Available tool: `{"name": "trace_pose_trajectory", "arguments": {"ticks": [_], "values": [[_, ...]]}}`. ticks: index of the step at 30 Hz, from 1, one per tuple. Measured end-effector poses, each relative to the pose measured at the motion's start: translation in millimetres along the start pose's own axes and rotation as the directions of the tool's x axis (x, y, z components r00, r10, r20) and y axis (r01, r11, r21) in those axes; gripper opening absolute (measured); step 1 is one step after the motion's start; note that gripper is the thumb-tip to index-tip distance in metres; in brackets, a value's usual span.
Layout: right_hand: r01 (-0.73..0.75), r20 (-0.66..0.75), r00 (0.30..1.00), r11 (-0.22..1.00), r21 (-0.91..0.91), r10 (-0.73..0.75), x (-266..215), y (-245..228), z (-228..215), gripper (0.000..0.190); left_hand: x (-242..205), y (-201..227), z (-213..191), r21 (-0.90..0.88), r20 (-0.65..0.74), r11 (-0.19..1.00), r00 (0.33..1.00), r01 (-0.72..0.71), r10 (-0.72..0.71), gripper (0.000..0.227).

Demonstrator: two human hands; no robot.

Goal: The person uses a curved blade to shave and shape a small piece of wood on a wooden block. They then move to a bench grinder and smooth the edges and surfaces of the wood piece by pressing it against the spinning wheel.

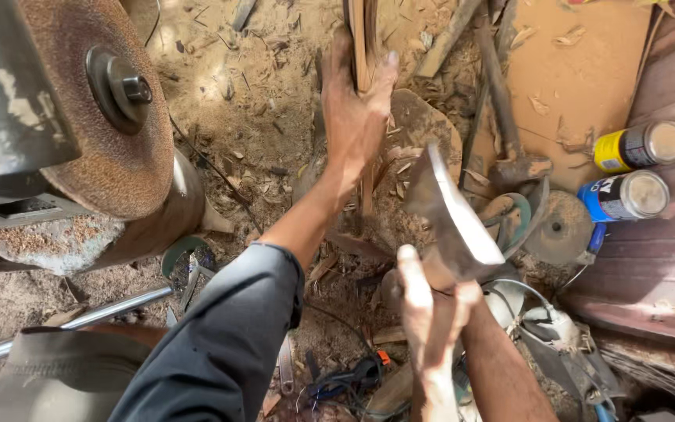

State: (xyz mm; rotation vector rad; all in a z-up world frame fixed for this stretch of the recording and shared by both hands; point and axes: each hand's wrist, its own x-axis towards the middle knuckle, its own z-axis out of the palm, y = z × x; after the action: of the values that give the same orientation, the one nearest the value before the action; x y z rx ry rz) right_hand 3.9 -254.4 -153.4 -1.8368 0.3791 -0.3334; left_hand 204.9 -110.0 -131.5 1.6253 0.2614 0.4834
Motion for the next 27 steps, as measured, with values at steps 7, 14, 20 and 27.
{"name": "trace_pose_trajectory", "arguments": {"ticks": [7,14,20,27], "values": [[-0.038,0.278,0.960,0.999,0.035,0.027,0,51,35,0.021,24,-71,16,-0.056,0.030,0.998,1.000,-0.003,0.005,0.080],[-0.149,0.242,0.953,0.978,-0.143,0.181,12,21,32,0.026,5,-55,2,0.087,0.007,0.993,0.997,-0.079,0.078,0.078],[-0.124,0.025,0.992,0.954,0.271,0.122,-18,-1,3,0.029,-12,-81,13,0.091,0.012,0.994,0.998,-0.055,0.054,0.069],[-0.041,0.199,0.978,0.997,-0.071,0.055,6,10,26,0.031,-10,-52,4,0.032,0.006,0.972,0.973,-0.233,0.233,0.075]]}}
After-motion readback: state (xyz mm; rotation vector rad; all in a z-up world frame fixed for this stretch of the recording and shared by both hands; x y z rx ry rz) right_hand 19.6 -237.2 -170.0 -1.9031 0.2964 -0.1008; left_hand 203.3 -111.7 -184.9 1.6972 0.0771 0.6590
